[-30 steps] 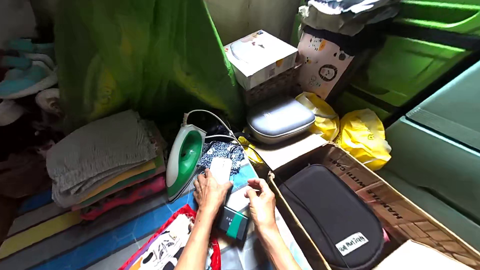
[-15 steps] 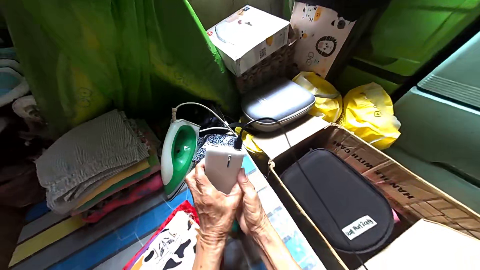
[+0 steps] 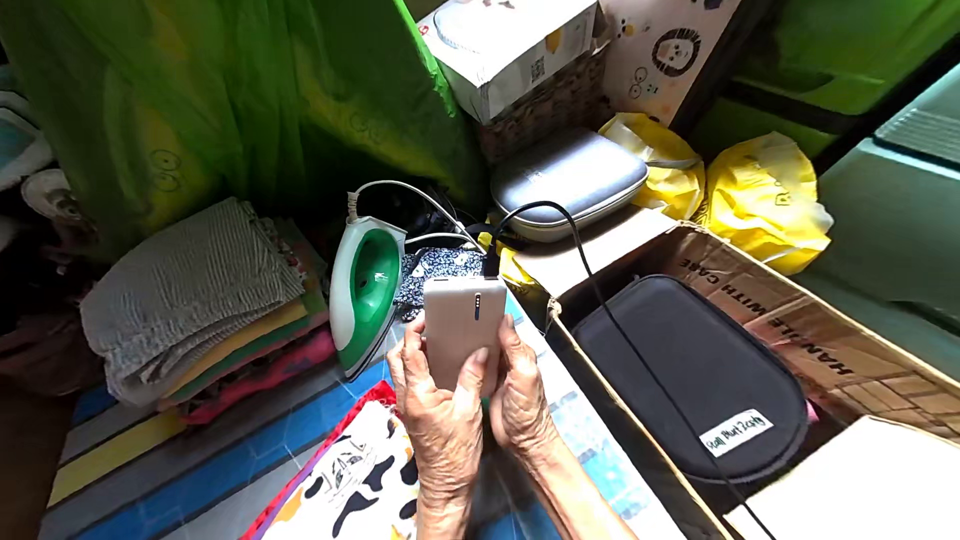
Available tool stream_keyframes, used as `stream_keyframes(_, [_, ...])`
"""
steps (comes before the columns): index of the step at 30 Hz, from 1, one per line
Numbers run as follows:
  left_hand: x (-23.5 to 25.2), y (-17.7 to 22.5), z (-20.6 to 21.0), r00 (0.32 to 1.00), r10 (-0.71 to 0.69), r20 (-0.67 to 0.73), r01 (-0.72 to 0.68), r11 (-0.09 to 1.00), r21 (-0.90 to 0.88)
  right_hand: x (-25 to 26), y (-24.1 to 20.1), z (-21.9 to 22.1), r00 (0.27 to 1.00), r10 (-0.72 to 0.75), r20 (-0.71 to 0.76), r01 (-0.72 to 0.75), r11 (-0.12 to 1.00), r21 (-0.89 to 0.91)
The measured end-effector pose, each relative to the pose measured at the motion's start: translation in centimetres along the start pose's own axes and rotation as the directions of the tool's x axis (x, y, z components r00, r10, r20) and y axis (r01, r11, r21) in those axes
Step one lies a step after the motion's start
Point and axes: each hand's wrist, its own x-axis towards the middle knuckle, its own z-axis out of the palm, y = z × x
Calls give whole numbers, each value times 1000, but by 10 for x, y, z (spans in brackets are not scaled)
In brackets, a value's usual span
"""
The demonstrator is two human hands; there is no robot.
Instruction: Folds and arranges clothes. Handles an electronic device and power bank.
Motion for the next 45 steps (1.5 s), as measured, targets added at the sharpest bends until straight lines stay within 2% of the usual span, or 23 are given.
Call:
stream_keyframes(3, [-1, 10, -9, 995, -94, 11, 95, 992, -87, 1, 1, 3, 997, -16, -69, 8, 992, -125])
stream_keyframes(8, [14, 3, -37, 981, -173, 88, 188, 961, -205, -9, 4, 11, 997, -72, 40, 82, 912, -401])
stream_keyframes(11, [32, -13, -65, 963, -175, 206, 237, 913, -333, -16, 9, 17, 998, -9, 61, 41, 830, -556])
stream_keyframes(14, [48, -26, -90, 899, -187, 397, 387, 764, -517, -32, 16, 28, 983, 150, 104, -62, 809, -584])
stream_keyframes(17, [54, -43, -106, 794, -143, 591, 564, 535, -629, -43, 31, 36, 969, 165, 182, -37, 831, -555])
stream_keyframes(19, [51, -55, -110, 760, -120, 639, 617, 442, -651, -44, 40, 34, 967, 157, 201, -15, 822, -570])
stream_keyframes(23, [39, -81, -114, 756, -56, 652, 629, 341, -699, -40, 47, 28, 962, 168, 217, 13, 762, -647])
stream_keyframes(26, [35, -86, -113, 765, -67, 640, 621, 338, -707, -38, 50, 23, 956, 179, 233, 31, 726, -687])
stream_keyframes(29, [36, -87, -116, 780, -88, 619, 607, 344, -716, -41, 57, 23, 947, 133, 292, 113, 712, -693])
stream_keyframes(32, [38, -90, -121, 784, -67, 618, 603, 318, -731, -43, 63, 24, 939, 102, 328, 155, 725, -670])
stream_keyframes(37, [38, -92, -124, 782, -18, 623, 604, 268, -750, -49, 70, 28, 953, 23, 303, 188, 740, -646])
stream_keyframes(41, [36, -89, -124, 797, -60, 601, 593, 270, -759, -51, 73, 29, 956, 3, 294, 194, 745, -638])
stream_keyframes(45, [36, -91, -124, 796, -31, 604, 592, 243, -768, -52, 75, 28, 952, -32, 303, 227, 738, -636])
